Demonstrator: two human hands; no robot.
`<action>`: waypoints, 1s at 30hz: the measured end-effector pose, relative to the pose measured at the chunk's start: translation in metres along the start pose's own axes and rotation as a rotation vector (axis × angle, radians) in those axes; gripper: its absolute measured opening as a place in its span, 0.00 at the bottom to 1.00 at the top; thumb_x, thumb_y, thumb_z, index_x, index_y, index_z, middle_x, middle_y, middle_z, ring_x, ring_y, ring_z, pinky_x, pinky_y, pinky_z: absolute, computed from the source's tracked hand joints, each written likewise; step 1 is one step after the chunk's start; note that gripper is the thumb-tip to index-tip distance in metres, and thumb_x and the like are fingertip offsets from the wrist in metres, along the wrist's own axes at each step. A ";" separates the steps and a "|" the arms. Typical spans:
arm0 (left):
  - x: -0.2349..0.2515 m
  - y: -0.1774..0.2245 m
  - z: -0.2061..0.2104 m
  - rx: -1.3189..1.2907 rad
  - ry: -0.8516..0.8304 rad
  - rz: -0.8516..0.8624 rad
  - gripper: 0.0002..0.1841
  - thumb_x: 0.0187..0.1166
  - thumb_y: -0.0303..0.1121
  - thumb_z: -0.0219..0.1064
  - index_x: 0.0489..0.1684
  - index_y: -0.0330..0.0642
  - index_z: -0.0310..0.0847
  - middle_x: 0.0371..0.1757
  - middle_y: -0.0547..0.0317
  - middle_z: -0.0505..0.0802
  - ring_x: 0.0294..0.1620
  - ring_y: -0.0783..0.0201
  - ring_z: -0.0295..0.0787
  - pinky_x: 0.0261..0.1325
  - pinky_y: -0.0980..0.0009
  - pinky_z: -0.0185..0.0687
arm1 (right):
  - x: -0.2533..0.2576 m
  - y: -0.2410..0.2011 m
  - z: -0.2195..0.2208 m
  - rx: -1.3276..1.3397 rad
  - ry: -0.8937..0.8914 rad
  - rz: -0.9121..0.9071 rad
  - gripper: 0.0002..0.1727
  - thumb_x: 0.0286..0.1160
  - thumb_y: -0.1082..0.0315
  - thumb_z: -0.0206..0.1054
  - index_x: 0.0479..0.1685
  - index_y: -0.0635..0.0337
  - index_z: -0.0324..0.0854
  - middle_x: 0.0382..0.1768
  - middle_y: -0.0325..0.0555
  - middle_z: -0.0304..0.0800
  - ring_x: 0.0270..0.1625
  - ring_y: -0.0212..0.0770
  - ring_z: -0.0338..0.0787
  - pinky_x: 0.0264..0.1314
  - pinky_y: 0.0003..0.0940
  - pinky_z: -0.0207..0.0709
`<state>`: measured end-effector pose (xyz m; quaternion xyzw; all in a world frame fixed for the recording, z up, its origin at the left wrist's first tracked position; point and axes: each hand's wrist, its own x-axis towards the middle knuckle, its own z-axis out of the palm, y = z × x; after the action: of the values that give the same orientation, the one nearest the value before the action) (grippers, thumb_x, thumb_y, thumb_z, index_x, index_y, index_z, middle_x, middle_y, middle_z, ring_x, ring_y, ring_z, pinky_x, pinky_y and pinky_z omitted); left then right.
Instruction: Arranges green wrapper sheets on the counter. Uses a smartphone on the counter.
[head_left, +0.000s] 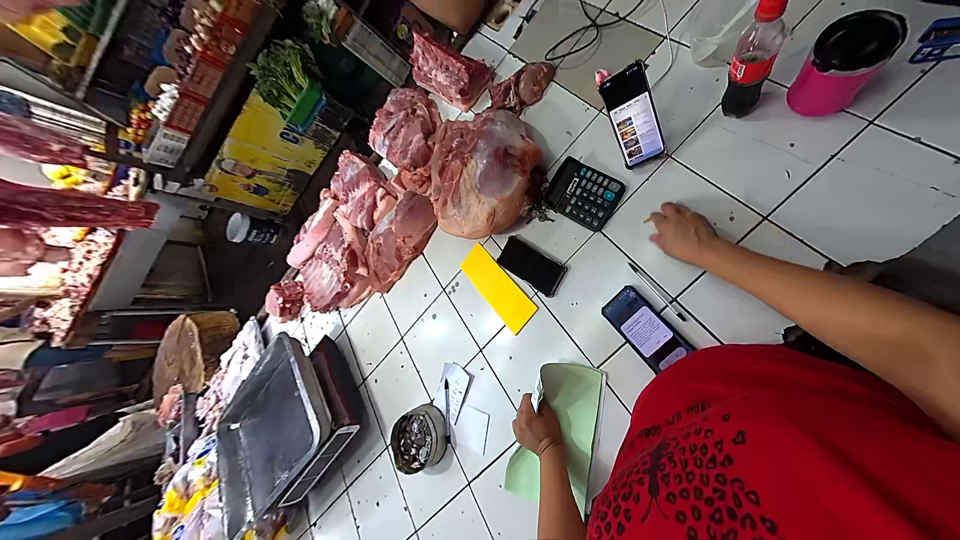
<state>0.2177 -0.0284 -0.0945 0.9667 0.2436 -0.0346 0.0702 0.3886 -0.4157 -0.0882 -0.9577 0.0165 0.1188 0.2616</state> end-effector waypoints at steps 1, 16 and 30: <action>0.002 0.003 -0.004 0.022 -0.046 -0.028 0.11 0.81 0.28 0.62 0.48 0.34 0.91 0.48 0.34 0.95 0.56 0.33 0.91 0.61 0.33 0.74 | -0.005 -0.010 -0.001 0.073 -0.070 -0.029 0.26 0.87 0.58 0.65 0.70 0.72 0.81 0.70 0.72 0.81 0.73 0.70 0.81 0.73 0.65 0.75; -0.078 0.087 -0.119 -0.180 -0.318 0.436 0.14 0.76 0.23 0.57 0.49 0.30 0.88 0.42 0.38 0.93 0.48 0.42 0.92 0.53 0.38 0.80 | -0.123 -0.127 -0.032 0.339 -0.683 -0.773 0.21 0.86 0.77 0.56 0.72 0.58 0.85 0.59 0.64 0.91 0.66 0.63 0.88 0.71 0.61 0.74; -0.070 -0.064 -0.138 -0.922 -0.335 0.085 0.05 0.74 0.18 0.64 0.42 0.28 0.85 0.31 0.62 0.95 0.32 0.74 0.93 0.44 0.71 0.91 | -0.139 -0.111 -0.004 0.794 -0.591 -0.218 0.18 0.90 0.64 0.62 0.63 0.72 0.80 0.53 0.61 0.88 0.52 0.45 0.88 0.64 0.46 0.78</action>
<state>0.1298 0.0157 0.0412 0.8252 0.1792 -0.0753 0.5304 0.2653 -0.3258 0.0031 -0.7058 -0.1145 0.3414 0.6101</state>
